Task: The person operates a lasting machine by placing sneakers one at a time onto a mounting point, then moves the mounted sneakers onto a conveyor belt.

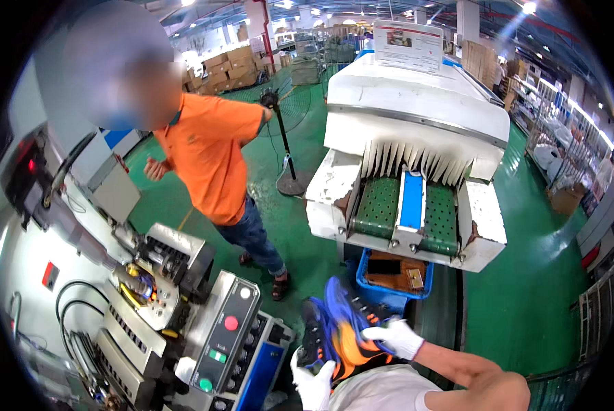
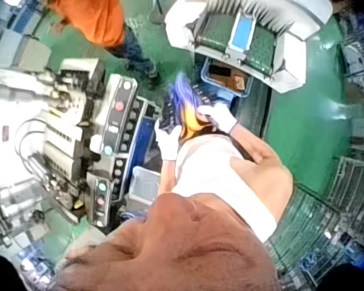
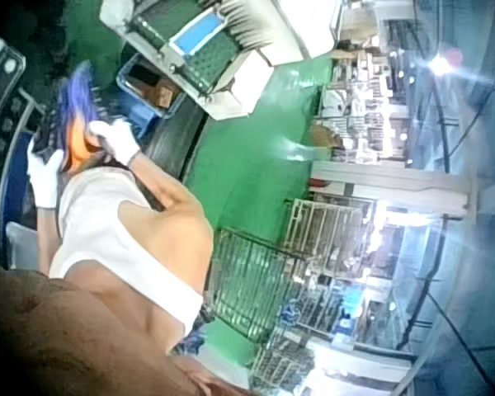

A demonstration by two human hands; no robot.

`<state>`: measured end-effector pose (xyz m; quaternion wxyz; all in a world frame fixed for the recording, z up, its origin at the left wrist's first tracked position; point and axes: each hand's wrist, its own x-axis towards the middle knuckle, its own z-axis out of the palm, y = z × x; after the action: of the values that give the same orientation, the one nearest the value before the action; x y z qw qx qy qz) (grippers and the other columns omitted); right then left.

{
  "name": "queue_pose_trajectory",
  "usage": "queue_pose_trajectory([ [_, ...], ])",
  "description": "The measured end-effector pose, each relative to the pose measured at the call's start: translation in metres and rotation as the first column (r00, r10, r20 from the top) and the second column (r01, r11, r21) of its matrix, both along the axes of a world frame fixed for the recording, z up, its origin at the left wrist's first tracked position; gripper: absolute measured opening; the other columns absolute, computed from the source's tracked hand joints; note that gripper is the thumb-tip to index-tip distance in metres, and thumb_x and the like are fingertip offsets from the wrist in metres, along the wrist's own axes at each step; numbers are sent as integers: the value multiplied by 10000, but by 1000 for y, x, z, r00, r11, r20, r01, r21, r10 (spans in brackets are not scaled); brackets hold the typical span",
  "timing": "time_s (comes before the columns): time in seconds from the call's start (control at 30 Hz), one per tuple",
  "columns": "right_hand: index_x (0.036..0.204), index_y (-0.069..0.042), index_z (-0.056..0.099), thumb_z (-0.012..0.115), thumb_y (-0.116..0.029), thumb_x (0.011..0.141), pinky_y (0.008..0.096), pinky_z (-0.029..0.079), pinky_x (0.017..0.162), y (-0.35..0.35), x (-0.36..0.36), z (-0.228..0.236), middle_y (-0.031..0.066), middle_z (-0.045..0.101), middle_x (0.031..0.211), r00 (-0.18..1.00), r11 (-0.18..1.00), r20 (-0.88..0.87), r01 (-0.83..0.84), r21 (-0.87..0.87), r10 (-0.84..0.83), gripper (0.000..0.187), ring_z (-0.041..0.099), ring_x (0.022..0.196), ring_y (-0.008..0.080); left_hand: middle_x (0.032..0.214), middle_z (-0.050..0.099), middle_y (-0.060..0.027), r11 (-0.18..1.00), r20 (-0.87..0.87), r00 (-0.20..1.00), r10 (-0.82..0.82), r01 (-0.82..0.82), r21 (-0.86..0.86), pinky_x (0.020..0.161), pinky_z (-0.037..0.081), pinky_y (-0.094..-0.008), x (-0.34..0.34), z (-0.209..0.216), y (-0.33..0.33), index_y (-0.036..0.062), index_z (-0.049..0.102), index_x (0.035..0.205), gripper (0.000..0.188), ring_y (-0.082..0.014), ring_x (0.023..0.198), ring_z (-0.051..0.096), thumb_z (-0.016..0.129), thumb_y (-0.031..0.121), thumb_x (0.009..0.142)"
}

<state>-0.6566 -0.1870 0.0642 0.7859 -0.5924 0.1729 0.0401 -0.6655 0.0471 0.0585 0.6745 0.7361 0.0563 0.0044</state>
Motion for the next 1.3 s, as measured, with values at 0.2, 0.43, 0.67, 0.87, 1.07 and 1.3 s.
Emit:
queue_pose_trajectory([
  [0.2,1261,7,653,794,-129,821,385,542,915,-158,42,54,110,707,1185,835,809,253,542,-229,-488,481,679,1017,228,1302,610,-144,908,124,902,-414,419,-12,1056,482,-363,179,56,-153,-18,418,1450,777,-222,1187,611,816,70,789],
  [0.43,1461,44,446,830,-288,722,436,520,1005,-317,140,57,316,625,1299,787,396,124,432,-811,-605,896,618,1215,448,1448,540,-275,734,245,782,-573,357,577,1088,444,-460,349,20,-364,34,350,1551,823,-420,1294,569,701,338,871],
  [0.67,1567,47,333,706,-167,918,466,329,1199,-294,215,65,271,398,1587,762,-74,596,599,-797,-253,779,391,1475,402,1494,476,-281,874,469,745,-474,333,355,1127,416,-476,327,18,-321,9,326,1559,785,-434,1373,490,692,327,942],
  [0.87,1554,-22,372,580,47,986,430,354,1207,-36,212,9,188,445,1577,867,874,264,-314,-371,423,609,461,1441,297,1288,681,-172,896,-142,986,-83,136,423,959,545,-452,119,-85,-65,74,565,1368,432,-351,1123,684,595,311,1008],
  [1.07,1548,-23,343,681,-20,954,430,380,1188,145,120,-77,250,436,1560,125,73,-103,-910,-408,987,683,457,1442,348,1074,720,-147,42,199,395,897,-524,851,869,557,-463,-260,-129,180,100,699,1033,251,-361,986,695,610,322,956],
  [1.3,1536,22,312,713,-69,945,437,373,1195,260,46,-93,284,424,1551,-160,-314,-323,-803,-506,933,719,448,1446,366,1373,609,-238,-298,-11,-696,718,-323,898,1021,488,-496,-540,-154,186,59,527,1429,715,-420,1199,627,691,515,904],
])
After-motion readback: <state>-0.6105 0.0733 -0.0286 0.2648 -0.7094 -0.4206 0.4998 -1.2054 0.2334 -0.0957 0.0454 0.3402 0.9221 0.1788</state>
